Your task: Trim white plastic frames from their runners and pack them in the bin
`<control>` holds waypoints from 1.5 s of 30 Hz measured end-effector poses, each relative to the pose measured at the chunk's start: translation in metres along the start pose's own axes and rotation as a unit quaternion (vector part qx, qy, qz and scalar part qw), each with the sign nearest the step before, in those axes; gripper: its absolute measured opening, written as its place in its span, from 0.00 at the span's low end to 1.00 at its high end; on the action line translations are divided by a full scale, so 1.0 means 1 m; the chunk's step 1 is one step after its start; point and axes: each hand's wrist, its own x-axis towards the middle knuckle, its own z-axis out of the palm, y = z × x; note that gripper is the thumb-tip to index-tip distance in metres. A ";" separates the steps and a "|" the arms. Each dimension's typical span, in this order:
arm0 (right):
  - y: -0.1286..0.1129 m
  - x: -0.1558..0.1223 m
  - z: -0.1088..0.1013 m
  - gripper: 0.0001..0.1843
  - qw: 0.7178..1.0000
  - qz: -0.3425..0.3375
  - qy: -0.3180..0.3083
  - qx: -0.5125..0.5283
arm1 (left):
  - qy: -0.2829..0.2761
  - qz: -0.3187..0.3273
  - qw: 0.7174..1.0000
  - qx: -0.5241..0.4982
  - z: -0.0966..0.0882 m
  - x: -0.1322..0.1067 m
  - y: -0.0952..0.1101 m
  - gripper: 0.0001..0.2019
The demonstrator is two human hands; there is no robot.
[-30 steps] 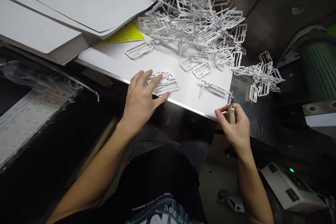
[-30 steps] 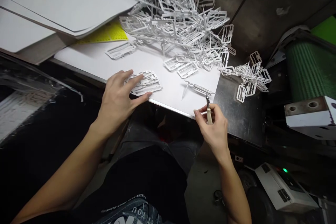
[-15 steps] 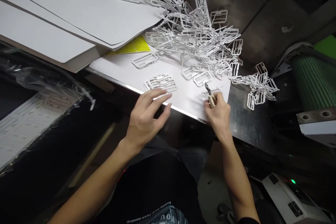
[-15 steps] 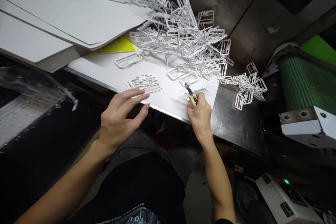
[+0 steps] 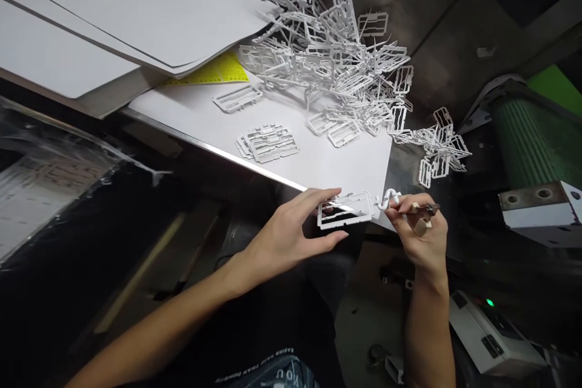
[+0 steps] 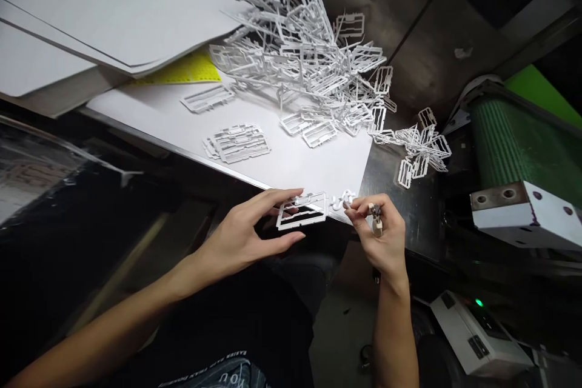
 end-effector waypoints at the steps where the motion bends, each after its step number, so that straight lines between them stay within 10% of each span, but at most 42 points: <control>1: -0.001 0.000 0.000 0.11 1.000 0.002 0.001 -0.004 | 0.009 -0.002 1.000 0.005 0.001 0.000 0.001 0.27; 6: -0.015 -0.004 -0.005 0.08 0.996 0.030 0.021 -0.082 | 0.103 0.032 0.992 0.069 -0.002 0.000 0.002 0.24; 12: -0.038 -0.013 -0.008 0.15 0.975 0.093 -0.117 -0.162 | 0.185 0.077 0.971 0.131 -0.007 0.000 0.005 0.22; 45: -0.039 -0.010 0.005 0.18 0.970 0.139 -0.127 -0.151 | 0.148 0.119 0.969 0.159 -0.005 -0.002 0.003 0.29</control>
